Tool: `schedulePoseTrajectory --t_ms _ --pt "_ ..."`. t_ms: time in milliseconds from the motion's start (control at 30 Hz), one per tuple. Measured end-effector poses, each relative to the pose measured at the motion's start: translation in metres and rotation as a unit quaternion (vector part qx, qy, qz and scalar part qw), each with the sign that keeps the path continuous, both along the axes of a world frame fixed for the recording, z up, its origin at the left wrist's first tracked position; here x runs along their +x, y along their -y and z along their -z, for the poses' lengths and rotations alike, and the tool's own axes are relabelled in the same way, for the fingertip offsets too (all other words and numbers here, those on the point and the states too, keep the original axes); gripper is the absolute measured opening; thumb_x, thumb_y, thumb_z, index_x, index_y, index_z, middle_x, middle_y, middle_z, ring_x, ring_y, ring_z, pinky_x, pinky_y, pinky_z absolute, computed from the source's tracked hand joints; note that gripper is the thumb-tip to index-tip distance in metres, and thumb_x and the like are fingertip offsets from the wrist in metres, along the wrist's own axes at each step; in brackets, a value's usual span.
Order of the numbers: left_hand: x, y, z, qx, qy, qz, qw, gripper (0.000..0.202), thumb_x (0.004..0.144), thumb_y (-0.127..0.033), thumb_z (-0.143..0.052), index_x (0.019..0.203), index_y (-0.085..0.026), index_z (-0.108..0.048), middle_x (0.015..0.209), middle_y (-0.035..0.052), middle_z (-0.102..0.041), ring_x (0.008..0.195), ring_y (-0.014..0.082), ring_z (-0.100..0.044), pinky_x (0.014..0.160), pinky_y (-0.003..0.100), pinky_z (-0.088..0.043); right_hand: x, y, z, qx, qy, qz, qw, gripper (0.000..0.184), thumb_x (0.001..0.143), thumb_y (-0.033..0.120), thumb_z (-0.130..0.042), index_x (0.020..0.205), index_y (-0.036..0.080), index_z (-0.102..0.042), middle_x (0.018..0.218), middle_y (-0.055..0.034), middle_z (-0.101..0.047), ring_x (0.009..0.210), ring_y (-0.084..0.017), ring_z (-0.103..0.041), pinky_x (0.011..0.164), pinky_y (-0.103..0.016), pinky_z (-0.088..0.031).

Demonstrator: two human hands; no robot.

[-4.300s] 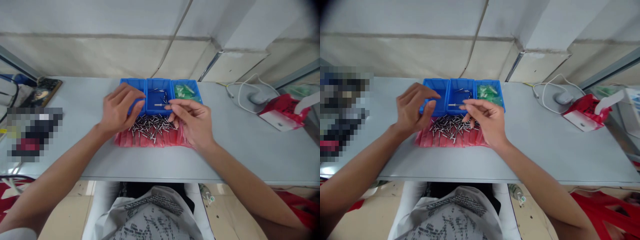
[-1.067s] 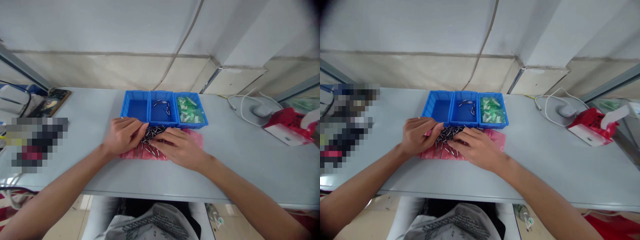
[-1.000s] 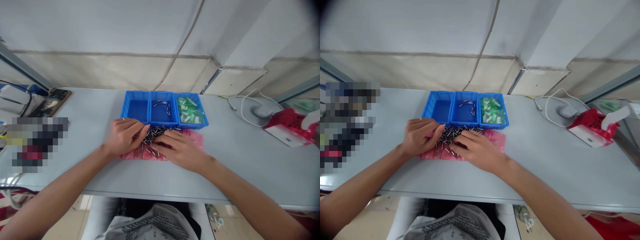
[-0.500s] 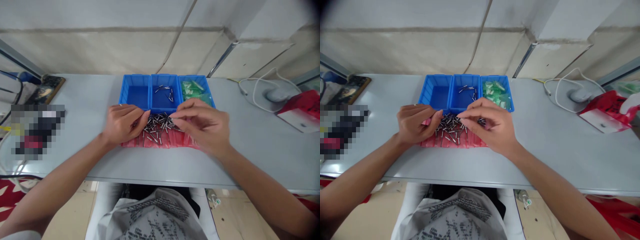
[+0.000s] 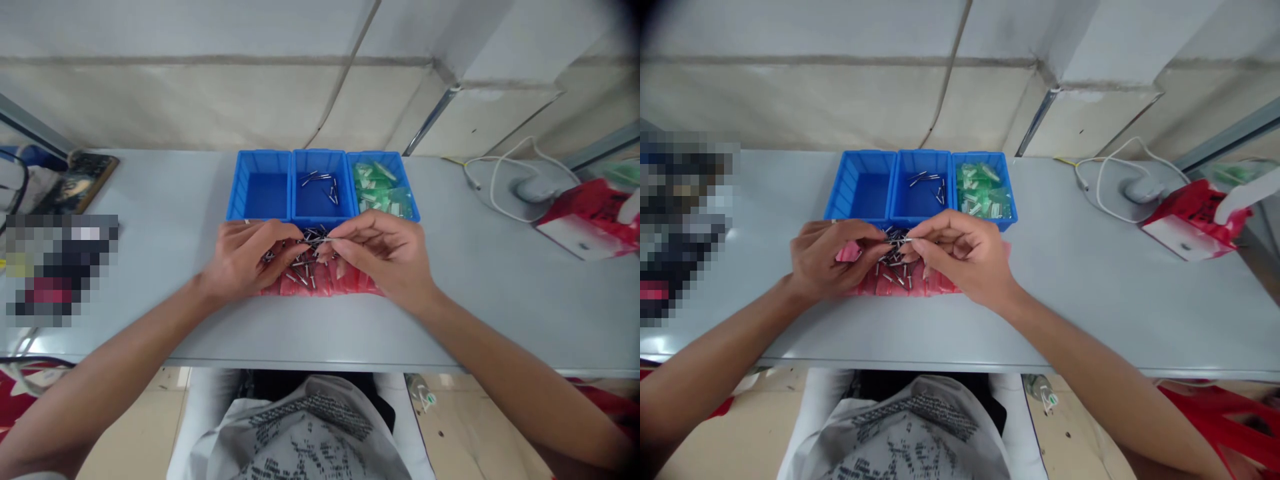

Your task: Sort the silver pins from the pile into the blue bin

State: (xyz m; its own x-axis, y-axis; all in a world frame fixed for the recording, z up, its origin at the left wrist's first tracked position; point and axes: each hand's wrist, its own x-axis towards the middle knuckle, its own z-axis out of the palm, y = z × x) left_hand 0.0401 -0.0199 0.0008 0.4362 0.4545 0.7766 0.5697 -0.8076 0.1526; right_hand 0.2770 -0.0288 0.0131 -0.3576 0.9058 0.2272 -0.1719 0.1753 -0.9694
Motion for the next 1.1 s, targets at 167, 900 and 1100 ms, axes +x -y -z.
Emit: schedulePoseTrajectory --t_ms 167,900,1100 --pt "-0.002 -0.001 -0.001 0.008 -0.021 0.013 1.0 0.006 0.099 -0.023 -0.068 0.095 -0.02 -0.066 0.074 -0.0027 -0.074 0.058 0.0091 -0.066 0.058 0.023 -0.046 -0.001 -0.001 0.001 0.016 0.005 0.017 1.0 0.01 0.09 0.023 -0.081 0.098 0.019 -0.076 0.086 -0.0025 -0.081 0.065 -0.013 -0.075 0.058 -0.023 -0.064" --pt "-0.004 -0.007 -0.002 0.036 -0.031 0.012 0.999 0.014 0.097 -0.024 -0.071 0.088 -0.019 -0.063 0.063 -0.0054 -0.065 0.052 0.0077 -0.058 0.054 0.023 -0.042 0.015 -0.02 0.009 0.254 0.217 -0.022 0.942 0.024 0.099 0.023 -0.068 0.121 0.026 -0.077 0.108 -0.005 -0.081 0.089 -0.018 -0.077 0.077 -0.032 -0.065" --pt "-0.004 -0.008 0.001 0.047 -0.043 0.008 0.998 0.009 0.097 -0.023 -0.07 0.091 -0.02 -0.064 0.063 -0.0059 -0.068 0.052 0.0075 -0.059 0.054 0.022 -0.045 0.005 -0.014 0.02 0.507 0.388 -0.066 0.767 0.023 0.102 0.016 -0.06 0.118 0.016 -0.077 0.112 -0.0125 -0.077 0.106 -0.023 -0.072 0.099 -0.042 -0.063"
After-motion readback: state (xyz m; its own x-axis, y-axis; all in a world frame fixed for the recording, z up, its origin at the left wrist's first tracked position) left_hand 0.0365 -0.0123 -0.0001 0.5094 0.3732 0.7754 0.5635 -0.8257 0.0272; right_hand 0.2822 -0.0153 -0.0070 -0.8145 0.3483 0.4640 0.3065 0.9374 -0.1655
